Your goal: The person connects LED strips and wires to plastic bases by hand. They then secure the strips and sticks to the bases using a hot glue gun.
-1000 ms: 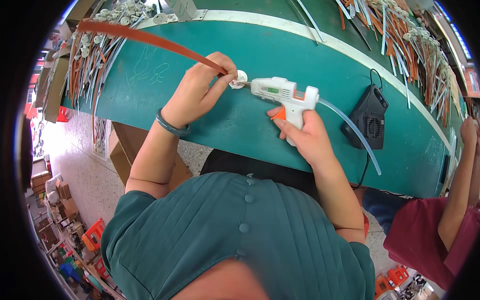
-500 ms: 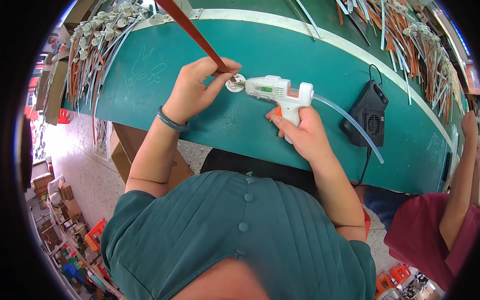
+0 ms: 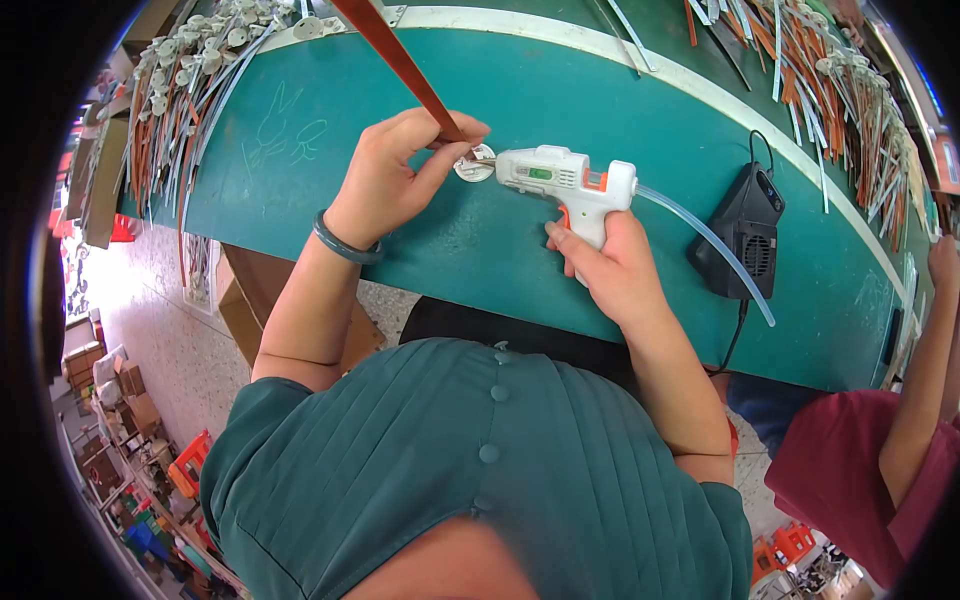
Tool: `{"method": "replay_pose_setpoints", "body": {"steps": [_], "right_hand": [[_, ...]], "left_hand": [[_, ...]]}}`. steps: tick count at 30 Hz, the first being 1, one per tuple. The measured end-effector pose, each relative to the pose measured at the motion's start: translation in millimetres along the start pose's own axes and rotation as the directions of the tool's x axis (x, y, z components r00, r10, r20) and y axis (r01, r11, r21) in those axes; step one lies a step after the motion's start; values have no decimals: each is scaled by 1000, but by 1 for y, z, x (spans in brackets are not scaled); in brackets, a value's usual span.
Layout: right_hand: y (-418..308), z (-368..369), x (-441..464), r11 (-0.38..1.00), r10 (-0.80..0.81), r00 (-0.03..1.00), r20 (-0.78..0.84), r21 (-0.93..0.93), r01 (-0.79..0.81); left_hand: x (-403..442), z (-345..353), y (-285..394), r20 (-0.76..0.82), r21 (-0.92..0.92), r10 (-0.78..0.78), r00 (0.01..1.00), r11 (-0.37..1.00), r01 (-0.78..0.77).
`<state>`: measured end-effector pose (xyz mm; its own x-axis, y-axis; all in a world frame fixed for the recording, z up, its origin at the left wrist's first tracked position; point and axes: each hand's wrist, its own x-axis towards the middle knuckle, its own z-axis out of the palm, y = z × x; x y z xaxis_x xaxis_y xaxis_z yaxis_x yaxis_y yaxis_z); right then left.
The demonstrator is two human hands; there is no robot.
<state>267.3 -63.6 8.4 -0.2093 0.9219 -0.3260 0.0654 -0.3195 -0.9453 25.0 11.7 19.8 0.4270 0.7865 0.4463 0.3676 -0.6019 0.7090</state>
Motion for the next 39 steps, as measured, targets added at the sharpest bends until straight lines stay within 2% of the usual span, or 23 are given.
{"method": "replay_pose_setpoints", "body": {"steps": [6, 9, 12, 18, 20, 21, 22, 23, 24, 25, 26, 29, 30, 33, 39], "right_hand": [[-1, 0, -1, 1000, 17, 1000, -19, 4, -17], [0, 4, -1, 999, -38, 996, -78, 31, 40], [1, -1, -2, 1000, 16, 999, -36, 5, -15], [4, 0, -1, 1000, -20, 999, -30, -21, 20], [10, 4, -1, 986, -95, 994, -48, -141, 87], [21, 1, -2, 946, -195, 981, -20, -270, 182], [16, 6, -5, 897, -328, 944, -43, -326, 297], [17, 3, -11, 893, -293, 956, 22, -352, 281], [10, 7, -17, 846, -401, 915, 41, -366, 387], [13, 2, -21, 923, -306, 949, 72, -222, 314], [16, -4, -23, 926, -340, 936, 91, -143, 350], [9, -29, -41, 953, -196, 980, 28, 239, 184], [14, -37, -46, 933, -268, 963, -8, 249, 262], [19, -51, -60, 906, -338, 938, -78, 241, 347], [31, -55, -56, 882, -327, 939, -106, 322, 343]], "left_hand": [[0, 0, 1, 5, 5, -6, 1000, 1000, 6], [-1, 0, 0, -4, 11, -1, 1000, 1000, 1], [0, 0, 1, -11, 14, 7, 1000, 1000, -6], [-1, 1, 3, -22, 29, 9, 1000, 1000, -9], [1, -2, 4, -15, 64, 49, 999, 997, -48], [2, -1, 5, -20, 87, 25, 999, 996, -23], [1, 1, 7, -25, 98, 18, 1000, 995, -16], [1, 2, 11, -37, 78, -1, 999, 997, 4], [0, 2, 9, -45, 76, -22, 999, 997, 26], [2, 3, 13, -50, 42, -48, 998, 998, 50], [3, 4, 16, -51, 21, -93, 994, 995, 94], [8, -1, 16, -28, -90, -213, 977, 974, 210], [10, -2, 15, -47, -128, -220, 974, 969, 213], [27, -13, 12, -129, -90, -139, 982, 988, 128], [94, -10, -3, -216, 180, 117, 969, 980, -78]]}}
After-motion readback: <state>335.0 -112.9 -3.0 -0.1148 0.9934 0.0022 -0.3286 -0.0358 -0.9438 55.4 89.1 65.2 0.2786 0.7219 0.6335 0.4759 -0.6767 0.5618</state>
